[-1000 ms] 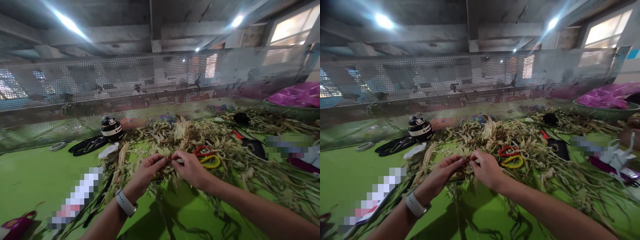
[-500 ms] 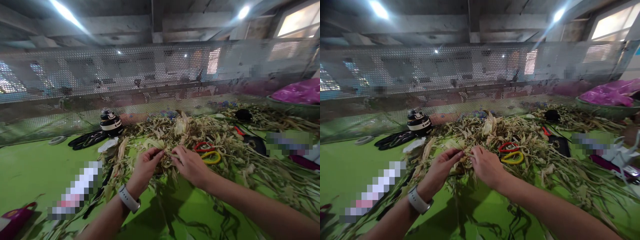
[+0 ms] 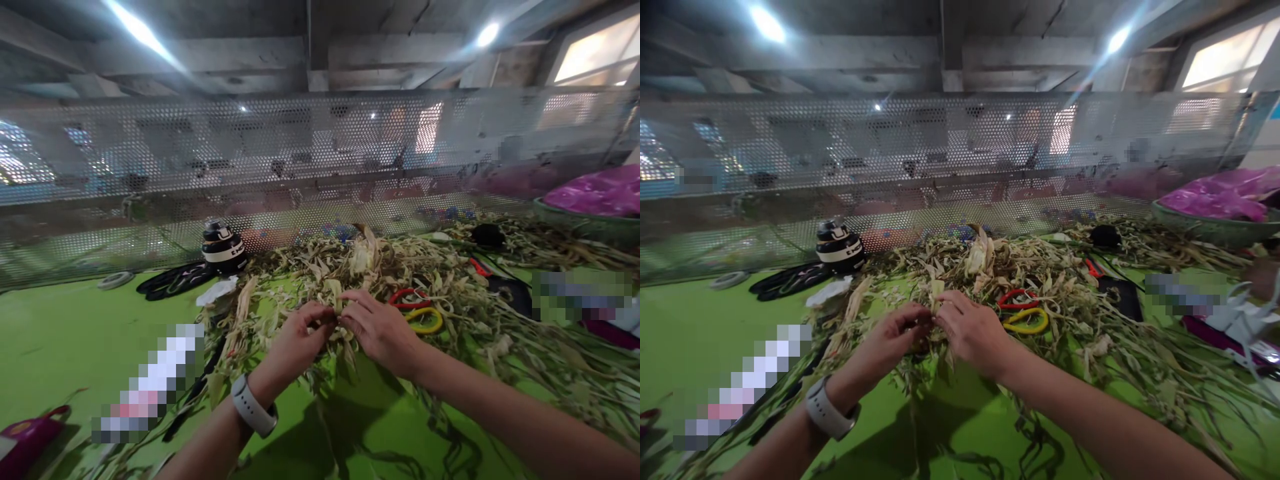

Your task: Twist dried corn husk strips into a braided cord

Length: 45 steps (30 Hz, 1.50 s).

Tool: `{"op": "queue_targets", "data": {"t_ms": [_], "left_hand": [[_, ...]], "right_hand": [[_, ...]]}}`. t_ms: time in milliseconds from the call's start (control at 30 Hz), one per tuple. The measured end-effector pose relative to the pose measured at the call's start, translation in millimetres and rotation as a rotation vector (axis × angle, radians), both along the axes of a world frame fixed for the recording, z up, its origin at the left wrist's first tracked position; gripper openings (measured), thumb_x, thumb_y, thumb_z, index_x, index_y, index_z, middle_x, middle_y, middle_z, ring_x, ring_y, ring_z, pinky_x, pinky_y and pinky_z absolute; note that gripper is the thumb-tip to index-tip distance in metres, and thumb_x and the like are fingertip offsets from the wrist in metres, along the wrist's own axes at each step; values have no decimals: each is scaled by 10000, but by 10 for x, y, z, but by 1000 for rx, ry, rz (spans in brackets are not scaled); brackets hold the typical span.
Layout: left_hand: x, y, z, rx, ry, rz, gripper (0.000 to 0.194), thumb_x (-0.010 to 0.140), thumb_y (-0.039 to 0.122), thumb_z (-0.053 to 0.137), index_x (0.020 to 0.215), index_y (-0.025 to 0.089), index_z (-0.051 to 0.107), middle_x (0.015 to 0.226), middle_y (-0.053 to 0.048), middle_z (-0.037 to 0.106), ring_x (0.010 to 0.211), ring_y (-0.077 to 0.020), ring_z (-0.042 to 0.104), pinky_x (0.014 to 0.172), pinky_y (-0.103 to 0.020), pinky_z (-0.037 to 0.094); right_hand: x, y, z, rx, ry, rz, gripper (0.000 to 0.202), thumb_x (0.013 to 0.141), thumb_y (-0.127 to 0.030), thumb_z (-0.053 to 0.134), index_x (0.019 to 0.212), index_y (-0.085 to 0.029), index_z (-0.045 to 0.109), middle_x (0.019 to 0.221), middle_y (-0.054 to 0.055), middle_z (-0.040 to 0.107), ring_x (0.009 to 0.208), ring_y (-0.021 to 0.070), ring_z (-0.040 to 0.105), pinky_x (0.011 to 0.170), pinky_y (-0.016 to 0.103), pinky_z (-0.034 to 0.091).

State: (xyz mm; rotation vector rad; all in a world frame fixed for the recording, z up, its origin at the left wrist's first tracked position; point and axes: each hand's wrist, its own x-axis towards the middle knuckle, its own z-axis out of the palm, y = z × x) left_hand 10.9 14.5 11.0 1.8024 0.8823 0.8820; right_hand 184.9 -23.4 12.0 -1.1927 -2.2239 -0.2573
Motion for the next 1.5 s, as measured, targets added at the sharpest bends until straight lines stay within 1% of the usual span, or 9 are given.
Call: {"op": "queue_targets", "data": {"t_ms": [200, 367, 533, 667, 800, 933, 1100, 1267, 1500], "left_hand": [[16, -30, 33, -165, -145, 25, 379, 742, 302, 604, 1094, 187, 527, 925, -49, 606, 796, -158, 545, 671, -266, 438], [33, -48, 80, -231, -283, 69, 368, 708, 237, 629, 1059, 185, 531, 930, -36, 592, 836, -141, 533, 733, -248, 417], [66, -85, 53, -450, -369, 123, 271, 712, 294, 620, 957, 182, 591, 889, -33, 617, 800, -151, 550, 682, -241, 415], [115, -116, 17, -314, -324, 170, 249, 713, 385, 634, 851, 179, 656, 853, -19, 636, 840, -157, 531, 720, -227, 401], [145, -122, -28, -210, -242, 113, 265, 738, 408, 593, 760, 153, 663, 694, -2, 601, 687, -135, 491, 620, -222, 381], [133, -107, -95, -215, -235, 116, 300, 737, 429, 579, 671, 138, 614, 587, 18, 502, 564, -104, 414, 514, -208, 322], [128, -87, -158, -248, -322, 155, 246, 757, 402, 574, 734, 158, 600, 662, 15, 530, 640, -114, 472, 581, -206, 370], [139, -119, -114, -282, -420, 196, 229, 743, 380, 609, 860, 188, 565, 832, -6, 581, 791, -135, 531, 706, -228, 411], [164, -141, -83, -291, -470, 198, 230, 704, 348, 654, 804, 164, 559, 741, 6, 568, 669, -103, 499, 635, -217, 399]], "right_hand": [[-4, 21, 54, -57, 204, 37, 145, 904, -222, 403, 865, -186, 538, 930, 82, 570, 842, 163, 559, 723, 274, 473], [-2, 30, 41, -70, 297, 77, 129, 892, -187, 420, 830, -183, 533, 848, 70, 555, 798, 164, 535, 716, 285, 462], [-19, 29, 15, -77, 365, 122, 110, 884, -175, 426, 825, -180, 519, 814, 60, 550, 770, 161, 513, 691, 282, 446], [-46, 13, 17, -34, 383, 141, 123, 884, -169, 418, 839, -181, 532, 811, 62, 555, 772, 163, 512, 700, 287, 449], [-77, -12, -3, -17, 399, 154, 137, 881, -165, 423, 854, -183, 557, 830, 67, 564, 798, 163, 529, 720, 290, 466], [-90, -23, -27, 7, 399, 180, 132, 863, -172, 458, 871, -180, 589, 878, 80, 574, 840, 168, 545, 746, 300, 482], [-88, -20, 1, -5, 467, 118, 118, 833, -160, 499, 813, -184, 613, 863, 72, 580, 829, 170, 562, 735, 304, 491], [-97, -12, -30, 31, 448, 129, 120, 826, -149, 506, 823, -177, 623, 862, 75, 576, 846, 173, 553, 736, 301, 490], [-109, -32, -47, 51, 419, 153, 131, 839, -153, 499, 834, -172, 629, 870, 76, 569, 844, 166, 550, 738, 290, 491]]}}
